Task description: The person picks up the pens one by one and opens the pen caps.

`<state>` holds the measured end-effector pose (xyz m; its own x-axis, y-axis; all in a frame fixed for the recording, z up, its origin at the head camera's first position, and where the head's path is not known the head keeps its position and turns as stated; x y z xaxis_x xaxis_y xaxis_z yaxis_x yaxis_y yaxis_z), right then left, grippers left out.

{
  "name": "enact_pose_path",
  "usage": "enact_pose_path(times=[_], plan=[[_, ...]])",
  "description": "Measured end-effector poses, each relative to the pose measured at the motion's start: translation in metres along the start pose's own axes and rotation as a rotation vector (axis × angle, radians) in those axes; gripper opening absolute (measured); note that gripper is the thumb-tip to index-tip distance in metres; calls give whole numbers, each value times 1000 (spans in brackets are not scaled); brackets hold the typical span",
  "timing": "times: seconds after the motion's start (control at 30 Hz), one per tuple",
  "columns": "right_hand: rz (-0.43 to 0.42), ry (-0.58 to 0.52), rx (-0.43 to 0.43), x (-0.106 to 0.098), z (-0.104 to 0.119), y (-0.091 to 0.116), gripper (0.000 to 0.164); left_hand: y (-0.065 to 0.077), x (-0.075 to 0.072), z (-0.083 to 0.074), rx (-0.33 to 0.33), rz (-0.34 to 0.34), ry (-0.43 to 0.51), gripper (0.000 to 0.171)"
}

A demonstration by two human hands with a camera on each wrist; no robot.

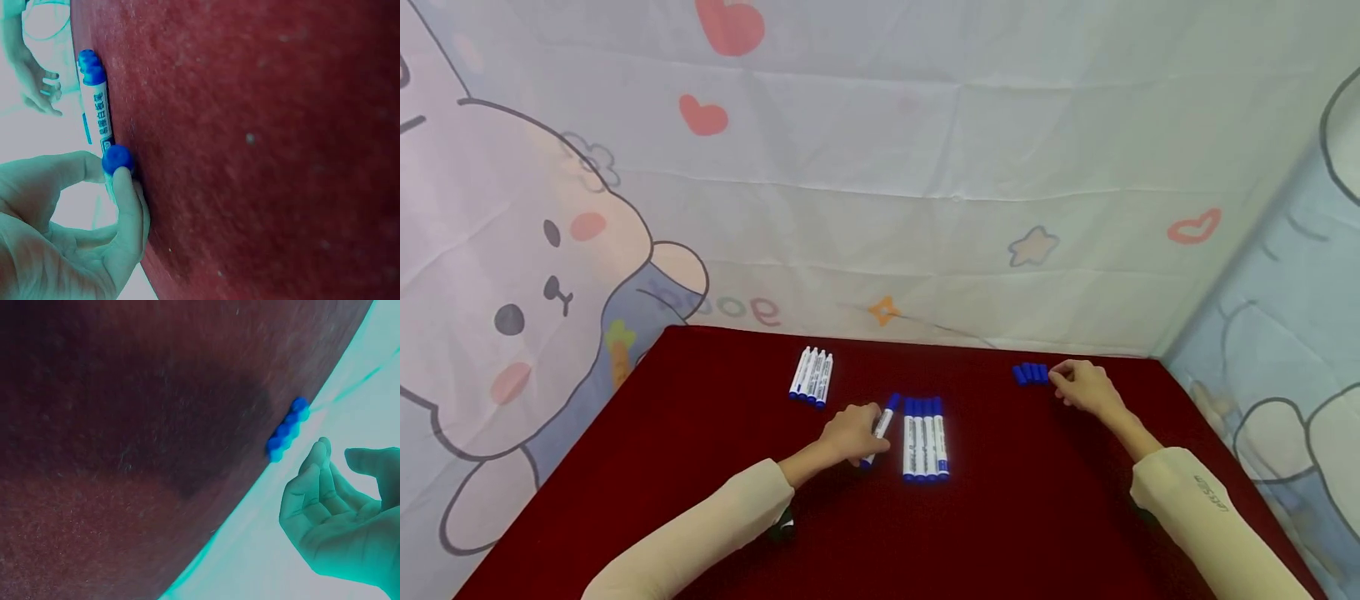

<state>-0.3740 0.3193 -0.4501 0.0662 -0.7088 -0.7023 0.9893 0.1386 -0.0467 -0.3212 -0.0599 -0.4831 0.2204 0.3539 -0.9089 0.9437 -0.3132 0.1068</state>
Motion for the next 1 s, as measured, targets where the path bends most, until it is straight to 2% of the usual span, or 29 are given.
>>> enact_pose_path(times=[0.27,0.43,0.73,0.87,1.0], plan=[[62,-14,-109,14,32,24,34,3,-7,13,-20,25,19,23],[104,-21,-178,23,52,36,31,7,-15,16,-35,9,42,19],[170,-32,-237,42,73,49,27,12,-29,14,8,2,68,18],[194,-41,-246,49,78,52,26,14,-32,11,57,-9,64,19],[214,-44,-257,56,82,53,26,18,-34,4,162,-17,94,20]])
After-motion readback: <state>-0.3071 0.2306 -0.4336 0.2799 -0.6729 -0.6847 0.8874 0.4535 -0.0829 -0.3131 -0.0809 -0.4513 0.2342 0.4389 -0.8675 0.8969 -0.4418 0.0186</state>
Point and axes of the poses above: each hand's wrist, its own y-axis away from the middle knuckle, its own x-axis out of the palm, z = x × y, the point moved 4 cm from there along -y, towards the middle knuckle, and after that the axes turned 10 degrees about -y, right-handed, at the moved point
